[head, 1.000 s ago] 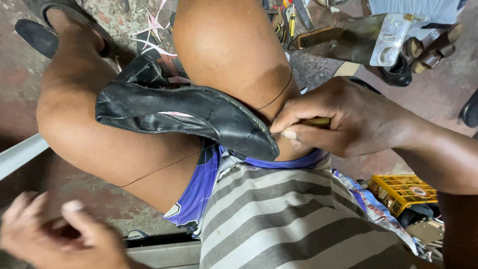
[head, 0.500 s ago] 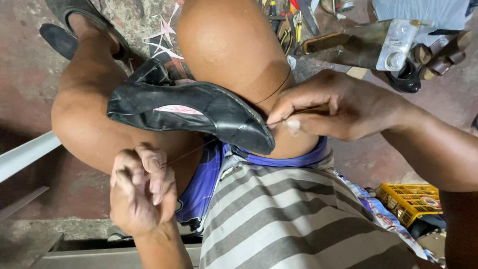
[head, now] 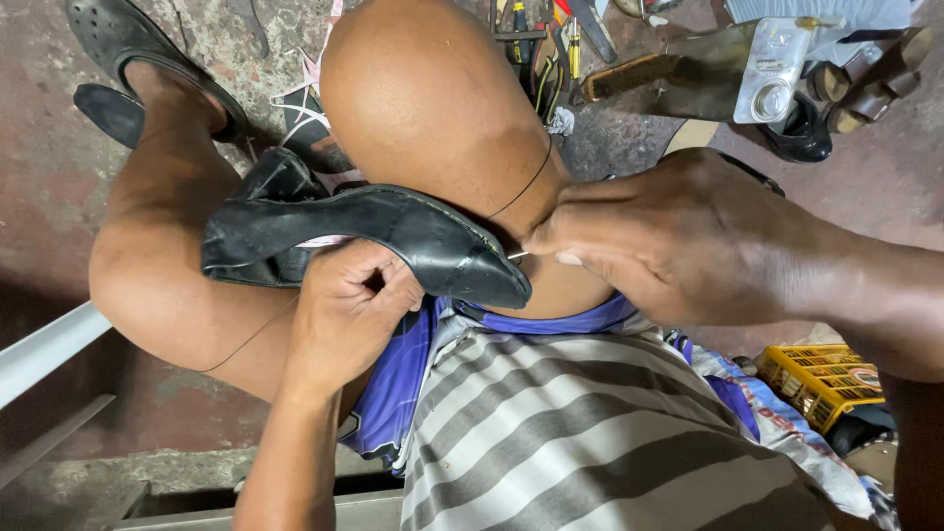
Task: The person sits on the floor and sews a black high-heeled shoe using a needle and thread. They repeatedly push the needle through the shoe's sole and pull the thread tight to secure the stitching.
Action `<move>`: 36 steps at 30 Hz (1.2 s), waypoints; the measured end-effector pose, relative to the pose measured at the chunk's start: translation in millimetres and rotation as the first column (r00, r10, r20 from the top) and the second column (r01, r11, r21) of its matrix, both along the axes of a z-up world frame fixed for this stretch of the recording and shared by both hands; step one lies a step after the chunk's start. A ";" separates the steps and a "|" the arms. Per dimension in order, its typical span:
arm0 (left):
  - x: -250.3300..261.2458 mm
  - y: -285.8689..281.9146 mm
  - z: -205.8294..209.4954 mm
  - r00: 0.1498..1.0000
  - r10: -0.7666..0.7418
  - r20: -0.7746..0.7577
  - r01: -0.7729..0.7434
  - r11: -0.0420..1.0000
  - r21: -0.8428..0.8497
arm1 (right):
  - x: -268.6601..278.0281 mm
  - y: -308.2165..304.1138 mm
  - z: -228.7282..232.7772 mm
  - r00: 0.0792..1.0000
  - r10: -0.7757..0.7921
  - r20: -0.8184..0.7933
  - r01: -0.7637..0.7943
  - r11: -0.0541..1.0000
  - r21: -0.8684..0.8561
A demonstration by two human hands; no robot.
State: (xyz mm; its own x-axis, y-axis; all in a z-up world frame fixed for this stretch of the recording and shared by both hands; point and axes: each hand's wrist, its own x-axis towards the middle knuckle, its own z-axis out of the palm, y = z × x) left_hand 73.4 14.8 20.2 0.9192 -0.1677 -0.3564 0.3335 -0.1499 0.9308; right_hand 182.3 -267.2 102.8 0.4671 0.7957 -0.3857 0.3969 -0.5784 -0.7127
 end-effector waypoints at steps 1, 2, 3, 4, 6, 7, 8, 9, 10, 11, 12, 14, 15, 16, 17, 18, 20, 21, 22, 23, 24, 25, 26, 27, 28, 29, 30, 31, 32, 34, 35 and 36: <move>0.9 0.9 -4.0 0.999 -0.023 -0.034 0.022 0.999 -0.025 | -2.0 -2.1 -1.5 1.000 0.026 0.007 -0.026 0.999 -0.034; 2.9 1.6 -7.7 0.997 -0.046 -0.065 0.043 0.998 -0.052 | -4.0 -3.9 -3.0 0.998 0.053 0.015 -0.051 0.996 -0.069; 4.8 2.2 -10.3 0.993 -0.070 -0.096 0.063 0.995 -0.079 | -6.2 -5.4 -4.0 0.997 0.079 0.022 -0.077 0.992 -0.103; 5.6 2.8 -11.2 0.992 -0.080 -0.098 0.070 0.992 -0.105 | -9.4 -8.5 -2.2 0.986 0.123 0.117 -0.113 0.990 -0.083; 8.8 4.2 -12.0 0.990 -0.103 -0.099 0.086 0.983 -0.160 | -15.7 -15.2 5.0 0.931 0.198 0.307 -0.190 0.980 -0.056; 10.7 4.2 -12.5 0.988 -0.108 -0.111 0.088 0.981 -0.174 | -18.9 -12.2 1.5 0.907 0.215 0.363 -0.210 0.976 -0.054; 10.7 2.8 -12.0 0.986 -0.106 -0.125 0.082 0.979 -0.186 | -21.3 -6.7 -4.7 0.878 0.237 0.417 -0.238 0.970 -0.050; 10.5 1.5 -11.6 0.985 -0.104 -0.139 0.075 0.977 -0.198 | -23.4 -2.8 -6.8 0.845 0.256 0.470 -0.266 0.963 -0.047; 11.2 0.6 -12.2 0.988 -0.104 -0.112 0.077 0.972 -0.223 | -24.5 -0.9 -3.7 0.827 0.279 0.489 -0.269 0.959 -0.091; 12.6 -0.4 -13.4 0.991 -0.103 -0.085 0.079 0.966 -0.248 | -25.7 0.9 2.1 0.808 0.301 0.507 -0.272 0.953 -0.134; 13.4 -0.6 -13.8 0.992 -0.113 -0.060 0.092 0.957 -0.276 | -27.7 3.7 8.5 0.793 0.317 0.520 -0.262 0.948 -0.179; 13.4 -0.7 -13.4 0.986 -0.090 -0.142 0.036 0.938 -0.344 | -28.7 11.3 18.1 0.838 0.326 0.438 -0.266 0.944 -0.194; 13.1 -1.0 -13.3 0.979 -0.083 -0.184 0.008 0.926 -0.377 | -28.7 15.1 22.4 0.859 0.327 0.394 -0.266 0.942 -0.202; 12.8 -0.8 -13.3 0.979 -0.087 -0.183 0.012 0.926 -0.378 | -27.1 18.0 25.4 0.872 0.347 0.346 -0.284 0.933 -0.219; 12.5 -0.3 -13.3 0.979 -0.092 -0.182 0.016 0.925 -0.379 | -24.5 20.3 27.1 0.883 0.365 0.297 -0.302 0.924 -0.236; 13.1 -0.1 -13.6 0.980 -0.090 -0.176 0.017 0.926 -0.378 | -21.9 22.2 28.1 0.888 0.385 0.252 -0.324 0.912 -0.251; 14.0 0.3 -14.7 0.983 -0.091 -0.161 0.026 0.930 -0.366 | -21.1 24.5 29.7 0.876 0.344 0.339 -0.295 0.937 -0.188; 13.8 0.5 -15.1 0.984 -0.089 -0.155 0.028 0.933 -0.359 | -21.4 24.4 29.6 0.867 0.322 0.379 -0.284 0.946 -0.155; 13.7 0.3 -15.5 0.987 -0.081 -0.138 0.024 0.929 -0.370 | -23.4 24.7 28.8 0.872 0.313 0.377 -0.272 0.949 -0.160; 13.6 -0.4 -15.8 0.990 -0.073 -0.122 0.021 0.924 -0.381 | -26.3 25.3 27.3 0.876 0.304 0.375 -0.259 0.951 -0.166; 12.9 -1.3 -15.3 0.992 -0.064 -0.108 0.017 0.920 -0.392 | -29.0 25.3 26.4 0.881 0.294 0.371 -0.247 0.954 -0.171; 11.8 -1.8 -14.0 0.990 -0.060 -0.126 0.008 0.927 -0.375 | -31.0 25.1 25.9 0.883 0.278 0.379 -0.234 0.959 -0.159; 11.7 -1.6 -12.5 0.988 -0.058 -0.140 0.004 0.934 -0.358 | -32.9 25.7 24.8 0.884 0.259 0.389 -0.217 0.965 -0.149; 12.1 -1.8 -11.5 0.986 -0.056 -0.155 0.000 0.940 -0.340 | -34.3 26.3 23.7 0.885 0.239 0.400 -0.200 0.970 -0.138; 13.2 -1.9 -11.0 0.986 -0.075 -0.147 0.026 0.951 -0.307 | -35.9 26.5 22.2 0.898 0.223 0.379 -0.186 0.974 -0.131; 14.8 -1.4 -10.7 0.986 -0.094 -0.141 0.053 0.960 -0.274 | -36.6 26.3 19.9 0.911 0.206 0.357 -0.172 0.977 -0.125; 15.5 -0.8 -9.7 0.984 -0.113 -0.135 0.079 0.968 -0.237 | -36.9 25.5 17.3 0.923 0.188 0.336 -0.158 0.981 -0.115; 15.5 1.6 -7.0 0.980 -0.147 -0.131 0.134 0.986 -0.104 | -35.4 24.3 12.9 0.911 0.193 0.365 -0.174 0.981 -0.086; 16.7 6.5 -3.4 0.975 -0.181 -0.129 0.186 0.982 0.033 | -32.4 23.6 7.0 0.896 0.197 0.398 -0.190 0.980 -0.057; 18.8 8.2 0.5 0.964 -0.231 -0.130 0.252 0.951 0.178 | -31.3 19.9 4.8 0.895 0.212 0.392 -0.195 0.977 -0.082; 19.3 6.7 1.0 0.960 -0.247 -0.129 0.268 0.945 0.188 | -30.7 15.9 7.8 0.910 0.222 0.351 -0.185 0.973 -0.136; 19.3 6.8 1.8 0.954 -0.269 -0.133 0.291 0.936 0.196 | -31.3 13.4 9.2 0.925 0.224 0.307 -0.171 0.967 -0.190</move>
State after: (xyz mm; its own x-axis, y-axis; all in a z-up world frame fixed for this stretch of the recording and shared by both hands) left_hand 92.7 21.6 22.0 0.8026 -0.3239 -0.5009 0.3410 -0.4399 0.8308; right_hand 151.0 -253.8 112.0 0.4270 0.8261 -0.3676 0.7075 -0.5584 -0.4332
